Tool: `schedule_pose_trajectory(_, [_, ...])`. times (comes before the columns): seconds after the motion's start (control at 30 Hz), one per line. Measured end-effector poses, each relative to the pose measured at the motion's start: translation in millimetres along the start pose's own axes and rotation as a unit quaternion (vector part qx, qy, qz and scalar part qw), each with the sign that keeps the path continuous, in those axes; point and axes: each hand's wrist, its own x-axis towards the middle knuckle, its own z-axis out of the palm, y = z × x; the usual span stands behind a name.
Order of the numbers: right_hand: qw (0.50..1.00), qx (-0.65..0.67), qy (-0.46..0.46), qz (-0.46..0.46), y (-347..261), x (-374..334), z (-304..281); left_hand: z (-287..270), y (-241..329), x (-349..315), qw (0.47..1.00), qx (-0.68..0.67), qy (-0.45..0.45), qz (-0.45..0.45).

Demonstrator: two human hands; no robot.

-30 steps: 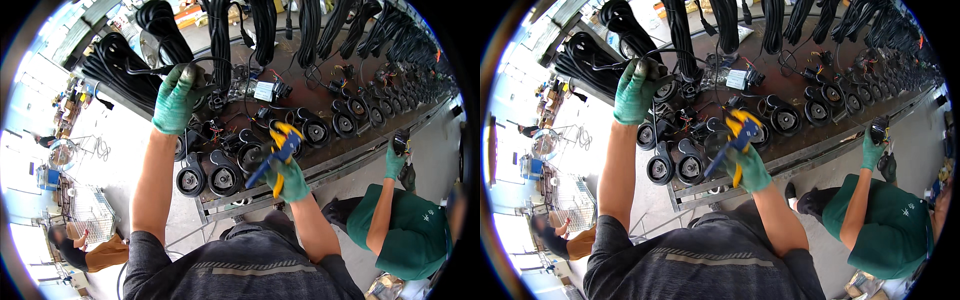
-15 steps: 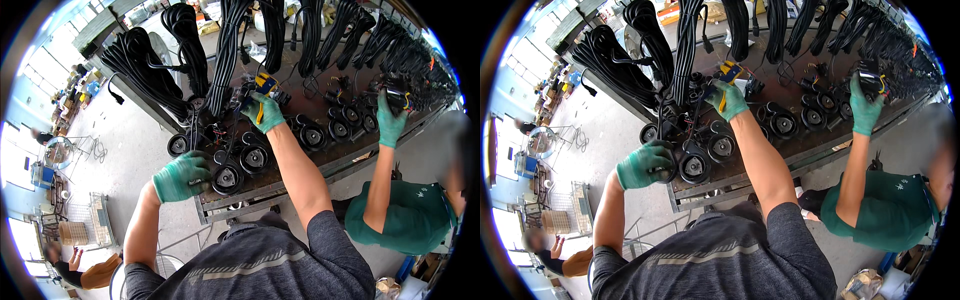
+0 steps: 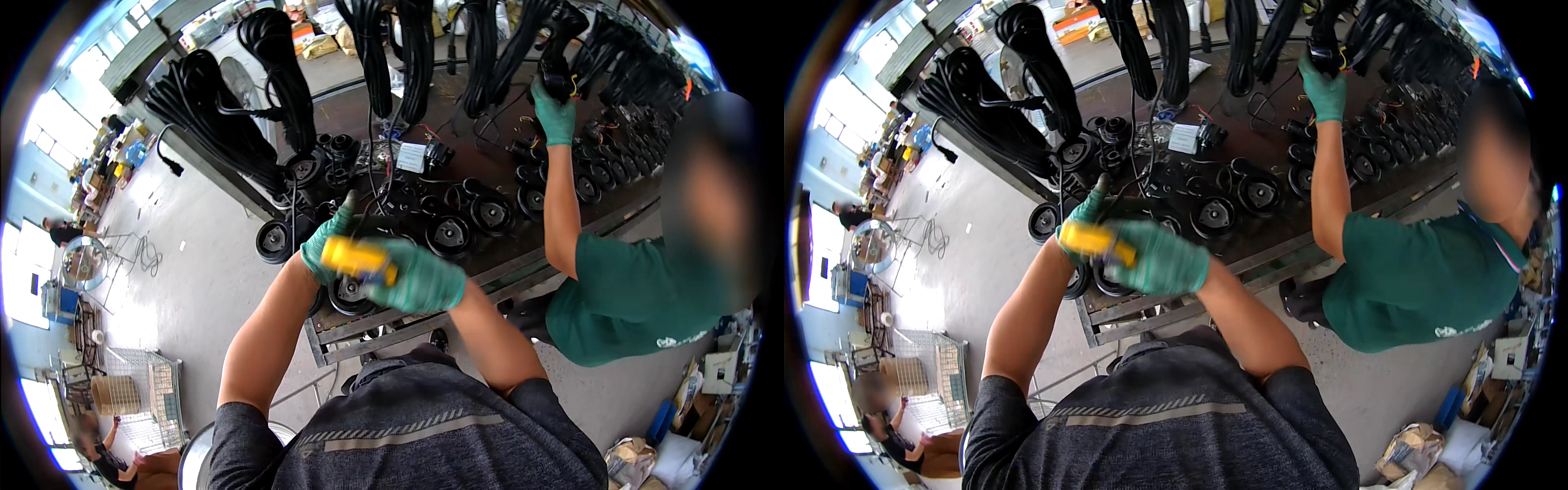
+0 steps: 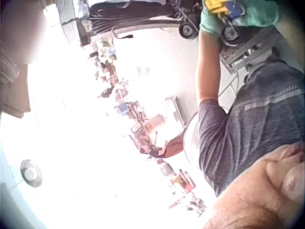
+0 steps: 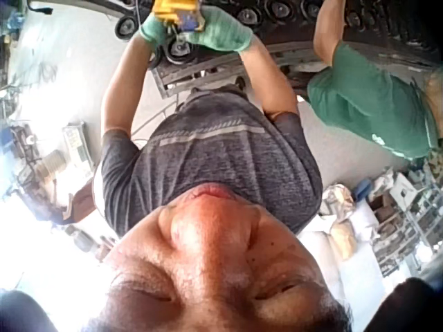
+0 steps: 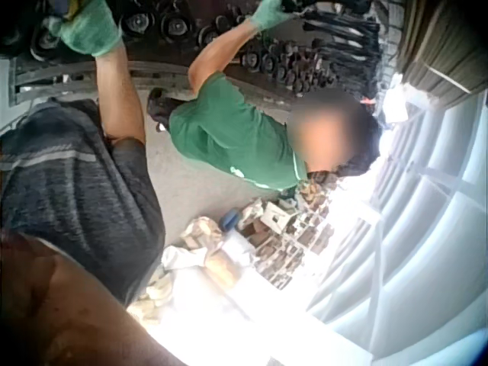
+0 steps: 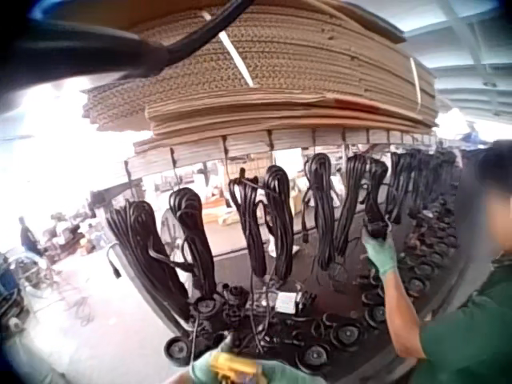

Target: The person uses a yellow and blue crimping tool to secure wires onto circular black components arranged on a workbench. They repeatedly pick up a component, insert wires, and use the tool to crimp the connection before placing the item back on the table.

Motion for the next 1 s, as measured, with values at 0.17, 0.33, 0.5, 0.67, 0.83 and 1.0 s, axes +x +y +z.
schedule_pose_trajectory(0.17, [0.998,-0.028,-0.049,0.027,6.0,-40.4,32.1,24.8,-11.8,18.8,0.974,0.132,0.154,0.105])
schedule_pose_trajectory(0.33, [0.936,0.101,0.287,0.18,19.3,-118.0,43.4,46.3,-20.5,-4.5,0.924,0.287,0.179,0.177])
schedule_pose_trajectory(0.5, [0.892,0.213,0.344,0.201,36.0,-93.5,-0.4,56.1,-34.4,-29.2,0.884,0.405,0.193,0.13])
schedule_pose_trajectory(0.67, [0.987,-0.079,0.097,0.102,60.4,-0.4,-71.6,34.3,-70.0,-28.0,0.86,0.455,0.159,0.164])
schedule_pose_trajectory(0.83, [0.916,-0.315,-0.037,0.245,53.1,41.6,-93.2,36.7,-65.5,-27.0,0.942,0.193,0.132,0.241])
schedule_pose_trajectory(1.0, [0.906,-0.346,0.043,0.24,58.5,21.7,-94.3,29.0,-47.4,-7.0,0.924,0.137,0.174,0.312])
